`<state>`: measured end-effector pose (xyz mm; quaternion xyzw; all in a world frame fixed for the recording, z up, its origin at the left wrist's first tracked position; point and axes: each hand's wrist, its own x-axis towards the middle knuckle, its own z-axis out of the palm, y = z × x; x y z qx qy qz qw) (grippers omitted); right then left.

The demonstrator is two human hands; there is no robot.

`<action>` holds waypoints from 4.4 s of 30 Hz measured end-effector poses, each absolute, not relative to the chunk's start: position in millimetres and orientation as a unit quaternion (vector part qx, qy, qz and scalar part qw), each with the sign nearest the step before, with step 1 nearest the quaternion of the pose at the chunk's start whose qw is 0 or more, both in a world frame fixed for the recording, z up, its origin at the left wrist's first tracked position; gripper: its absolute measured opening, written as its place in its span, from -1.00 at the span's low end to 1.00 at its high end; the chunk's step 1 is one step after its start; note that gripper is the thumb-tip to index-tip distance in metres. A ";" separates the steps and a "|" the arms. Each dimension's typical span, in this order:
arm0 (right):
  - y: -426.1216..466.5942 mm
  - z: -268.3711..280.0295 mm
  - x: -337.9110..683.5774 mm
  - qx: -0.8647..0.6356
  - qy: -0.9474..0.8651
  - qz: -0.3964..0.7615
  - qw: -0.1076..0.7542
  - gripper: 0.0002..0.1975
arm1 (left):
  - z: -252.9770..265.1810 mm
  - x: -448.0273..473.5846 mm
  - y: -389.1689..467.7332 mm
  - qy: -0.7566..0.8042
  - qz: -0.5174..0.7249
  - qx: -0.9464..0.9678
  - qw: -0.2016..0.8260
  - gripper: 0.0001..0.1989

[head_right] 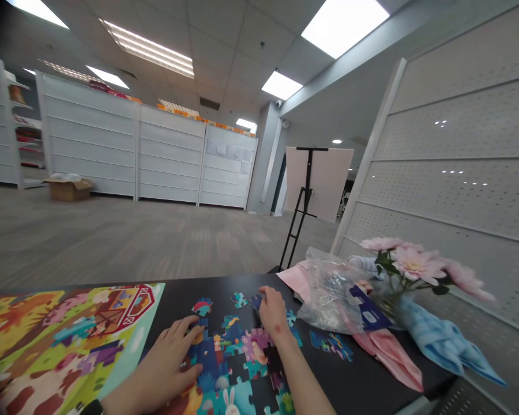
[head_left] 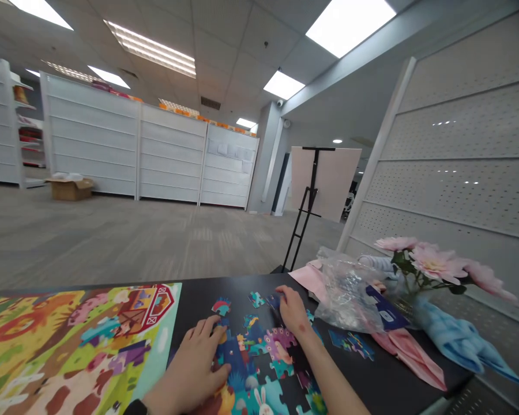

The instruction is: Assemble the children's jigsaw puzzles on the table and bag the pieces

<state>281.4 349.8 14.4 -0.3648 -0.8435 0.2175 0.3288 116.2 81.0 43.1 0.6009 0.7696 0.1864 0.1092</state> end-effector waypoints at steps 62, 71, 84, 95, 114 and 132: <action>303.5 39.3 436.0 -0.399 -0.763 0.325 0.392 -0.67 | 34.0 109.1 79.8 0.736 0.254 0.617 0.114 -0.70; 339.1 31.3 290.7 -0.273 -0.831 0.418 0.245 -0.81 | 44.1 110.0 83.6 0.754 0.197 0.610 0.141 -0.61; 327.9 19.0 288.3 -0.249 -0.877 0.313 0.265 -0.86 | 44.2 109.4 85.6 0.761 0.171 0.609 0.143 -0.61; 382.4 25.6 405.4 -0.449 -0.751 0.278 0.397 -0.62 | 24.3 99.9 91.0 0.752 0.170 0.624 0.125 -0.61; 351.5 48.3 441.3 -0.439 -0.822 0.273 0.239 -0.67 | 38.7 106.0 84.4 0.754 0.177 0.619 0.134 -0.62; 350.2 10.7 319.6 -0.377 -0.804 0.349 0.301 -0.74 | 41.7 105.5 82.3 0.759 0.198 0.602 0.151 -0.63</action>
